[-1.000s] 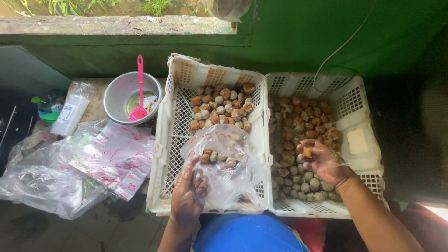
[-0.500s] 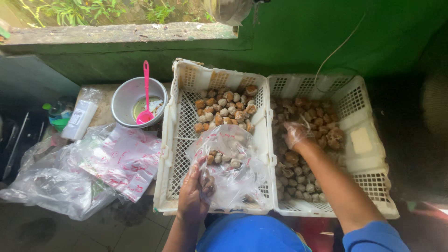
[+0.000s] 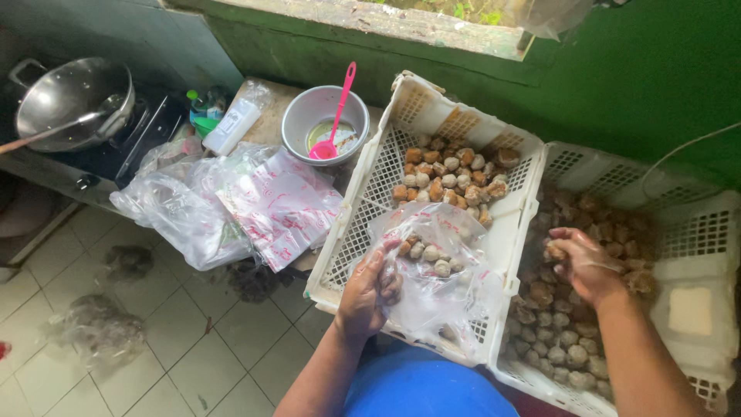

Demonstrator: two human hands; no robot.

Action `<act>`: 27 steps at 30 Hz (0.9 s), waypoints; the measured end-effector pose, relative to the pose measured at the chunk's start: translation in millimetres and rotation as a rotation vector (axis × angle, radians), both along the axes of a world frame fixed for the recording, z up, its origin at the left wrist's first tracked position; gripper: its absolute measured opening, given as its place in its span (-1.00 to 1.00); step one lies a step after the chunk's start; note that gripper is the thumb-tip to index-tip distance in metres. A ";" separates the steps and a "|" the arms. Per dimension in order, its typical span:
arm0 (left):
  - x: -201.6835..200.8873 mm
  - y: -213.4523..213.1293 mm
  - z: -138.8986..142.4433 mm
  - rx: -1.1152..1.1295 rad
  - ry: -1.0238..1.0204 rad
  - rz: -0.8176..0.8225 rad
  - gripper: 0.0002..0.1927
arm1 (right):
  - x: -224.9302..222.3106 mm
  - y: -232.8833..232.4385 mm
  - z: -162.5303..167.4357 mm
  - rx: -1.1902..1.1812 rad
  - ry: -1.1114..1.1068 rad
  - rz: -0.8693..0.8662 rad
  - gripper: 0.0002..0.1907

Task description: The person transfers small round food items from a white plastic crate into a clear plastic bag. They hold the bag open with one hand and scoop the items with the other, repeating this action throughout the clip.

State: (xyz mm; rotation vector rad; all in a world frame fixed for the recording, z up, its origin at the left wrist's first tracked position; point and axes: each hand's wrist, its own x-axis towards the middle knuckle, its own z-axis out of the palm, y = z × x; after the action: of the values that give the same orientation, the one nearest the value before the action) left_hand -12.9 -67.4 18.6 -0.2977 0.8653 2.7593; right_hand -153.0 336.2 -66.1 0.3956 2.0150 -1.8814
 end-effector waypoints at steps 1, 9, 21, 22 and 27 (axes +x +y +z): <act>0.1 -0.4 0.4 0.002 -0.003 0.002 -0.58 | 14.3 0.5 16.9 -0.411 -0.060 -0.039 -0.78; -1.9 3.9 4.2 -0.017 -0.018 0.006 -0.56 | 78.3 -146.7 86.3 -0.110 0.137 0.957 -0.60; 0.6 0.2 -2.0 -0.005 -0.012 -0.015 -0.52 | 23.8 -34.4 36.9 0.079 0.526 0.126 -0.82; 0.7 0.5 -2.7 -0.008 -0.024 -0.019 -0.52 | 14.0 -12.4 24.2 0.242 0.525 0.042 -0.79; -5.1 3.8 0.3 0.001 -0.036 -0.031 -0.53 | -5.0 19.3 -45.9 0.970 0.441 0.235 -0.57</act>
State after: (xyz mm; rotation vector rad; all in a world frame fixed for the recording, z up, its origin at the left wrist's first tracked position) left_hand -18.0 -63.6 18.9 -0.3301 0.8522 2.7177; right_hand -158.0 355.5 -112.1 -0.0557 3.0187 -0.7773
